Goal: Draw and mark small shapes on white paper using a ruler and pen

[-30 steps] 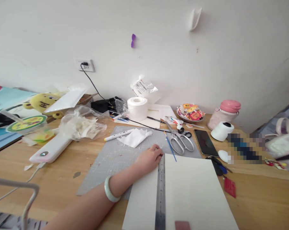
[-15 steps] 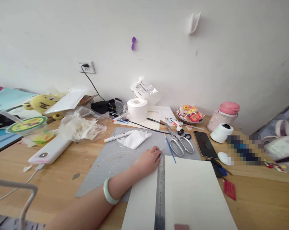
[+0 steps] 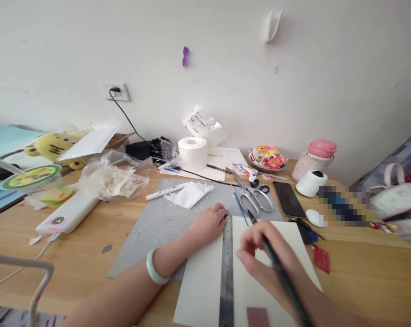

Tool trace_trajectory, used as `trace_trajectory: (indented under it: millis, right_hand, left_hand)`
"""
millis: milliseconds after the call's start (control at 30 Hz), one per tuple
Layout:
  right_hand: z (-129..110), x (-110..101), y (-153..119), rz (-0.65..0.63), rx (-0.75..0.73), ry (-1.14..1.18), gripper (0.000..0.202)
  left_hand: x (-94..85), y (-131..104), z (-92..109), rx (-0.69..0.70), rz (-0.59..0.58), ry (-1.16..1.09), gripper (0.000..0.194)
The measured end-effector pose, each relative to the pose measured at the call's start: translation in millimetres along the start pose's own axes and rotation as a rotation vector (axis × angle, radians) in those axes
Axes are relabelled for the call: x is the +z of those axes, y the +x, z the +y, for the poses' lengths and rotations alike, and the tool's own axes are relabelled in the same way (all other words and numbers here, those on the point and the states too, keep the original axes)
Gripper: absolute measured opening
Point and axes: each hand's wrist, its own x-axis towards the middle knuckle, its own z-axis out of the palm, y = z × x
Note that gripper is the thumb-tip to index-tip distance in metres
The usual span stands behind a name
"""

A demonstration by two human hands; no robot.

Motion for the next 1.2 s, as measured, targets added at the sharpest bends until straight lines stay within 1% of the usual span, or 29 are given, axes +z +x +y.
trace_trajectory:
  millis: [67,133,167,267,333,400,533,667,767,867,967,1133,1200]
  right_hand:
    - [1.2,5.2,3.8,-0.073,0.076,-0.217,0.019]
    - [5.9,14.7,8.6,-0.159,0.142,-0.445,0.023]
    - [9.0,20.3,10.2,-0.193,0.161,-0.519,0.025]
    - [16.5,34.3,10.8,-0.222,0.133,-0.667,0.032]
    - [18.3,37.9,9.5,-0.236,0.104,-0.674,0.032]
    - [17.5,36.8,9.1,-0.250,0.101,-0.642,0.031]
    - [13.1,29.8,11.0,-0.305,0.161,-0.590,0.030]
    - [8.3,28.7,8.6,-0.341,0.164,-0.645,0.029]
    - [4.5,32.1,5.5,-0.377,0.152,-0.748,0.034]
    - [2.9,35.0,6.7,-0.414,0.142,-0.848,0.041]
    - [4.0,33.1,11.9,-0.410,0.122,-0.945,0.043]
    - [5.7,21.6,17.9,-0.394,0.210,-0.913,0.041]
    - [7.4,17.6,18.8,-0.395,0.204,-0.881,0.041]
  left_hand:
    - [0.1,-0.3,-1.0,0.013,0.010,-0.011,0.025]
    - [-0.3,-0.9,-2.5,0.025,0.019,-0.031,0.021]
    - [-0.6,-1.1,-3.5,0.028,0.026,-0.045,0.019]
    - [-0.9,-1.5,-6.8,0.033,0.051,-0.087,0.016]
    - [-1.4,-1.6,-8.1,0.018,0.061,-0.096,0.015]
    - [-2.9,-1.8,-7.7,-0.010,0.052,-0.098,0.018]
    - [-8.2,-3.7,-4.0,-0.036,-0.013,-0.112,0.031]
    - [-11.5,-6.0,-3.8,-0.037,-0.052,-0.120,0.034]
    - [-12.0,-6.9,-6.0,-0.007,-0.066,-0.149,0.033]
    - [-13.1,-7.4,-6.6,0.056,-0.070,-0.169,0.030]
    - [-14.3,-7.5,-5.1,0.108,-0.087,-0.139,0.029]
    - [-12.0,-6.2,-5.2,0.107,-0.062,-0.065,0.027]
    - [-9.7,-5.4,-6.8,0.114,-0.045,-0.048,0.028]
